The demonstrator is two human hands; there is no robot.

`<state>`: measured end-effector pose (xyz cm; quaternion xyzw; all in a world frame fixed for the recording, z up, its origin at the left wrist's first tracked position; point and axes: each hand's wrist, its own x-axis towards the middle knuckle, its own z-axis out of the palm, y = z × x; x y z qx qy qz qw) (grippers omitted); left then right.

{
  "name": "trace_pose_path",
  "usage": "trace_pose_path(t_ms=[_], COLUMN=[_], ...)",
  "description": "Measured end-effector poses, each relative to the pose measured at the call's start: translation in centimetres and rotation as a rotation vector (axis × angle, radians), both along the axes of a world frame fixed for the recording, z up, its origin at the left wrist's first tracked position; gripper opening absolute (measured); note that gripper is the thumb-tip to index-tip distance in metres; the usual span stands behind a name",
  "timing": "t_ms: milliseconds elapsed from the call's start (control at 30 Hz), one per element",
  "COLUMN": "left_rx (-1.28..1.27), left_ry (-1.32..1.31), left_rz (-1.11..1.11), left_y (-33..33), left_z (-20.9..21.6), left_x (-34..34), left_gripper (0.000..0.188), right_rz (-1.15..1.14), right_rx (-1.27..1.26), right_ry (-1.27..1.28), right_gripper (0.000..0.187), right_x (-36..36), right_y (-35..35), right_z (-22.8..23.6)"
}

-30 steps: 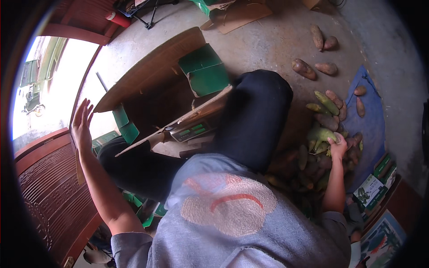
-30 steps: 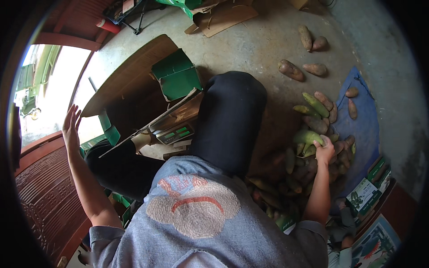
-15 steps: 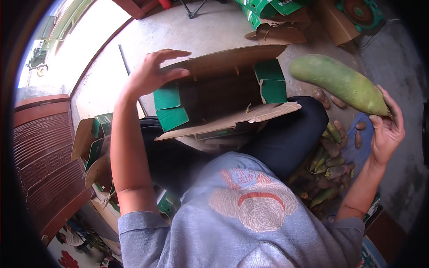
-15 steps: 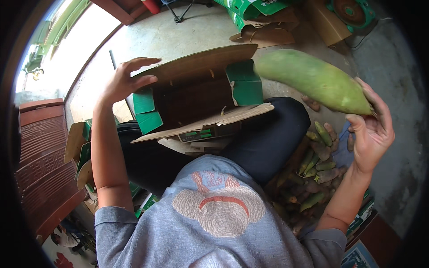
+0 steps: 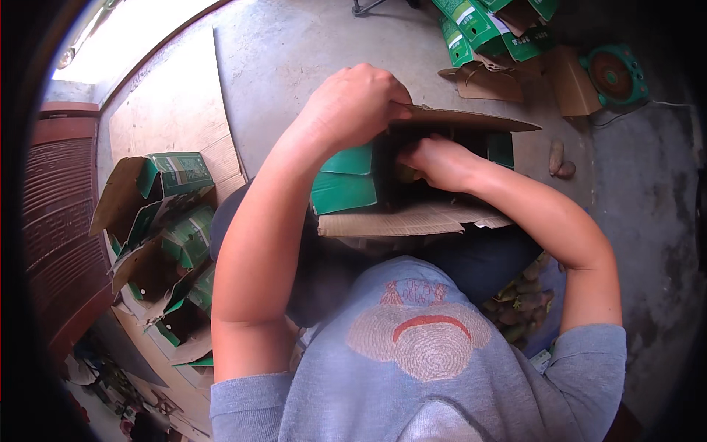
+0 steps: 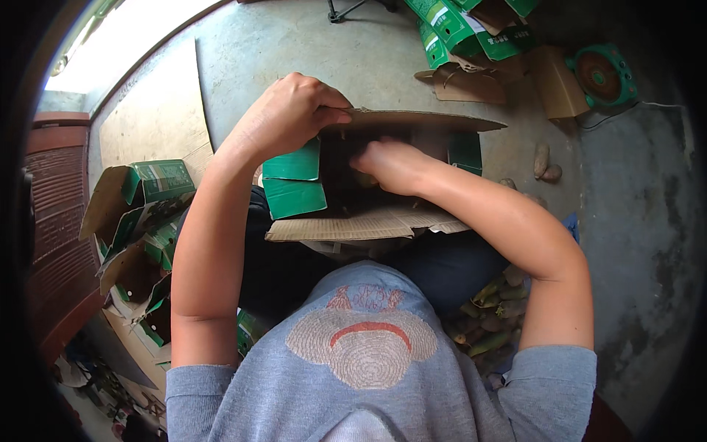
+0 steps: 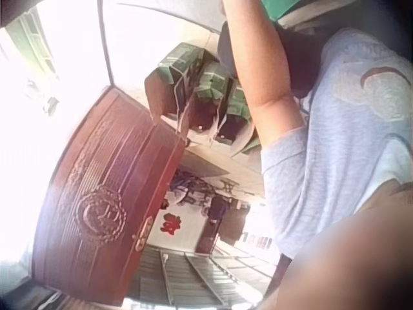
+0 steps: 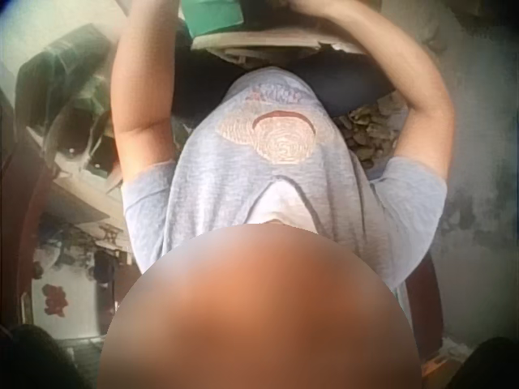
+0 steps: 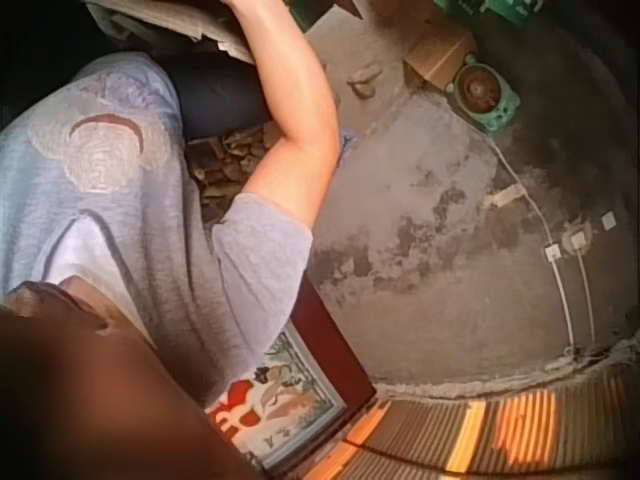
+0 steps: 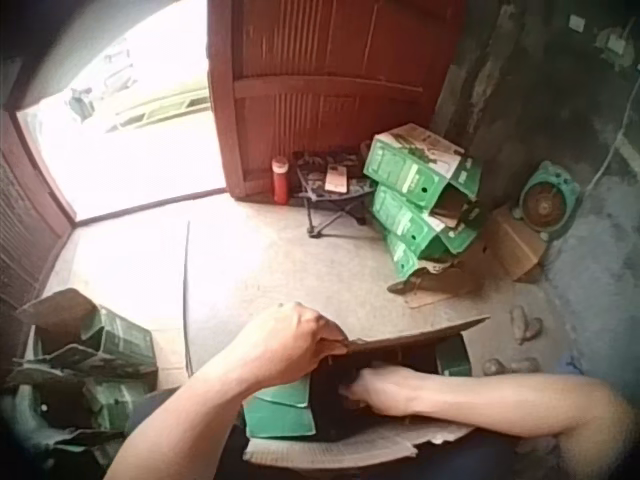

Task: Sort yams from a pile on the floor into cardboard boxes for packaging.

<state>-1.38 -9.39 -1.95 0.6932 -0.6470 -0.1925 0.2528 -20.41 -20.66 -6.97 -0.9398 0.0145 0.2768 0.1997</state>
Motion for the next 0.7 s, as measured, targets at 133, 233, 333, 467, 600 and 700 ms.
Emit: trace_pose_path(t_ms=[133, 233, 333, 467, 600, 700], left_rx=[0.038, 0.057, 0.063, 0.024, 0.065, 0.118], left_ry=[-0.014, -0.032, -0.016, 0.020, 0.068, 0.112], left_rz=[0.015, 0.004, -0.007, -0.016, -0.011, -0.020], left_y=[-0.1, -0.5, -0.9, -0.9, -1.0, -1.6], left_z=[0.0, 0.2, 0.4, 0.5, 1.0, 1.4], left_x=[0.2, 0.2, -0.1, -0.1, -0.7, -1.3], left_gripper=[0.016, 0.015, 0.015, 0.014, 0.016, 0.017], right_rz=[0.105, -0.183, -0.119, -0.018, 0.064, -0.027], right_rx=[-0.038, 0.172, 0.160, 0.128, 0.091, 0.209], right_ry=[0.244, -0.022, -0.008, 0.026, 0.070, 0.082], right_gripper=[0.028, 0.033, 0.034, 0.036, 0.038, 0.046], right_x=[3.8, 4.6, 5.3, 4.9, 2.9, -0.2], right_y=[1.4, 3.4, 3.5, 3.1, 1.7, 0.0], right_z=[-4.7, -7.7, -8.0, -7.0, -5.0, -1.8])
